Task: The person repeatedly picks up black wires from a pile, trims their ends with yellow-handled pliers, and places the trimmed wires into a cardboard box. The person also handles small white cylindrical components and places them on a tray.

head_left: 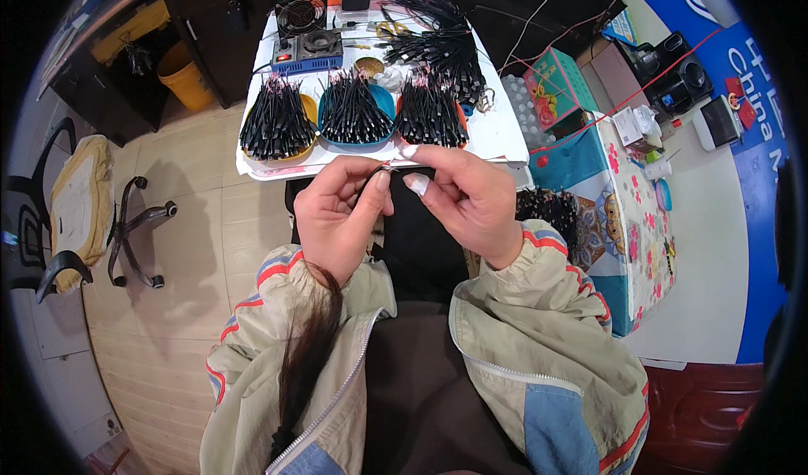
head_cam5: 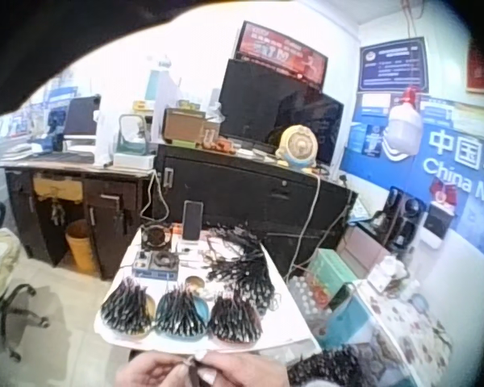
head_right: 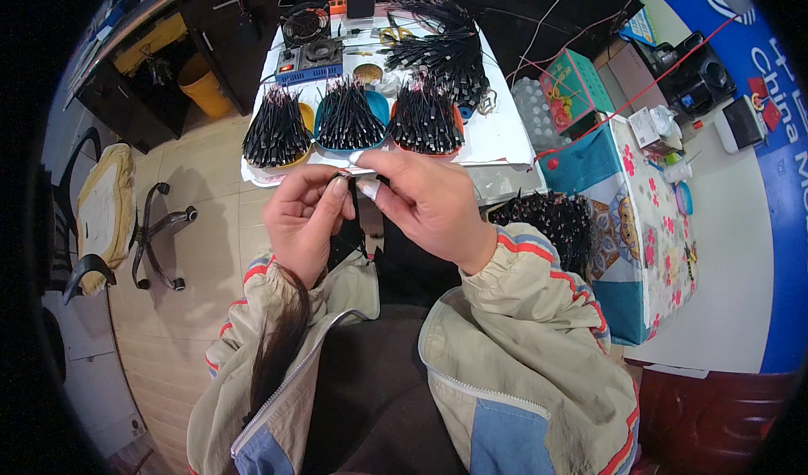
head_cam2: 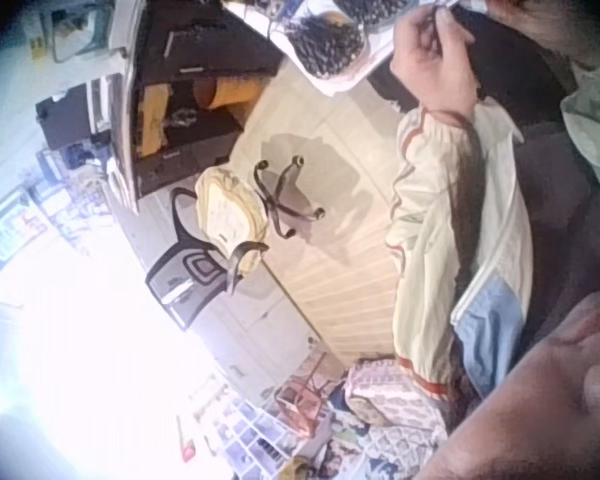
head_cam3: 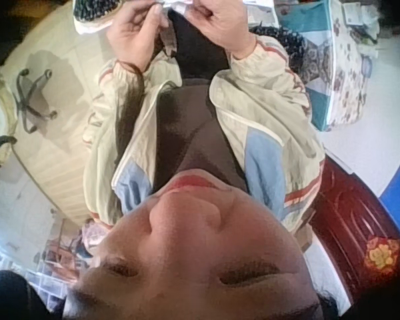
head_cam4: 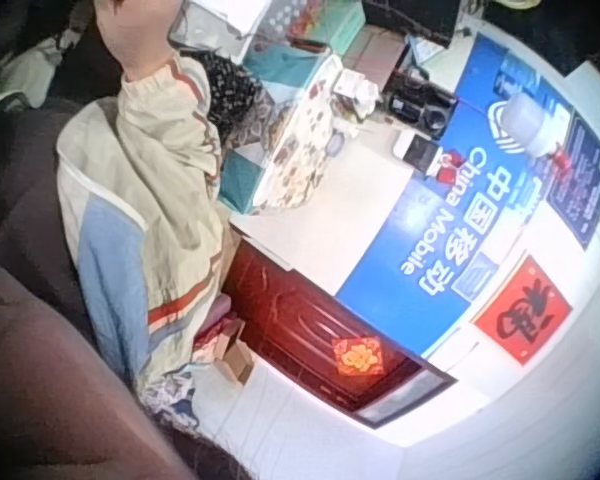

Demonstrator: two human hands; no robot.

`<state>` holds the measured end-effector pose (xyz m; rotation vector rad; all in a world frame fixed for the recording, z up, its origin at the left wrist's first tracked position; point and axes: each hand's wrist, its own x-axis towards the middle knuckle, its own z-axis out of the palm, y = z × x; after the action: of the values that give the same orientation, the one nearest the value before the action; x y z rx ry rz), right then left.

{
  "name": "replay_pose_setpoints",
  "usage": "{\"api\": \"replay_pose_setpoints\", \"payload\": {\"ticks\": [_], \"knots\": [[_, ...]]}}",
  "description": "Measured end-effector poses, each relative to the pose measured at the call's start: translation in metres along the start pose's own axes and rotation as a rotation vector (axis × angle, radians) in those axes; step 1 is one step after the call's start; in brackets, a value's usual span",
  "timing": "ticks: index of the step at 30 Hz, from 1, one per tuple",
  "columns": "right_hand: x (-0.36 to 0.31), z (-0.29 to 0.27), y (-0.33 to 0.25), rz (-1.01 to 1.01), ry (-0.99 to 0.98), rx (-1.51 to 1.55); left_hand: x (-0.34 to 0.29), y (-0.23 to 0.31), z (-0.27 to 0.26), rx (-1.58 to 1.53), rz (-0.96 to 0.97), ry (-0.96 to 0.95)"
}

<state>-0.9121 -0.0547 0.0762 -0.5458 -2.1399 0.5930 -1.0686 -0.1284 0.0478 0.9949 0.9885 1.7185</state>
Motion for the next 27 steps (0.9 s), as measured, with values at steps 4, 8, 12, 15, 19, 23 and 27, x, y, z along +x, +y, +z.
{"api": "replay_pose_setpoints", "payload": {"ticks": [4,8,12,15,19,23,27], "knots": [[0.007,-0.001,0.005,-0.264,0.013,-0.163,0.001,0.000,0.001,-0.016,-0.030,-0.021],[0.009,0.007,0.006,-0.287,0.093,-0.195,0.001,-0.002,0.001,-0.089,-0.093,-0.034],[-0.002,0.012,-0.005,0.130,0.038,0.039,-0.003,-0.011,0.006,0.133,0.068,0.069],[-0.001,0.015,-0.002,0.438,-0.031,0.570,0.000,-0.018,0.007,0.584,0.453,0.130],[0.005,0.003,0.010,0.937,-0.240,1.209,0.014,-0.020,-0.007,0.864,0.798,0.036],[0.011,-0.003,0.021,0.984,-0.308,1.291,0.018,-0.017,-0.010,0.678,0.492,-0.024],[0.014,0.000,0.025,0.570,-0.127,0.682,0.022,-0.006,-0.008,0.276,0.099,-0.041]]}}
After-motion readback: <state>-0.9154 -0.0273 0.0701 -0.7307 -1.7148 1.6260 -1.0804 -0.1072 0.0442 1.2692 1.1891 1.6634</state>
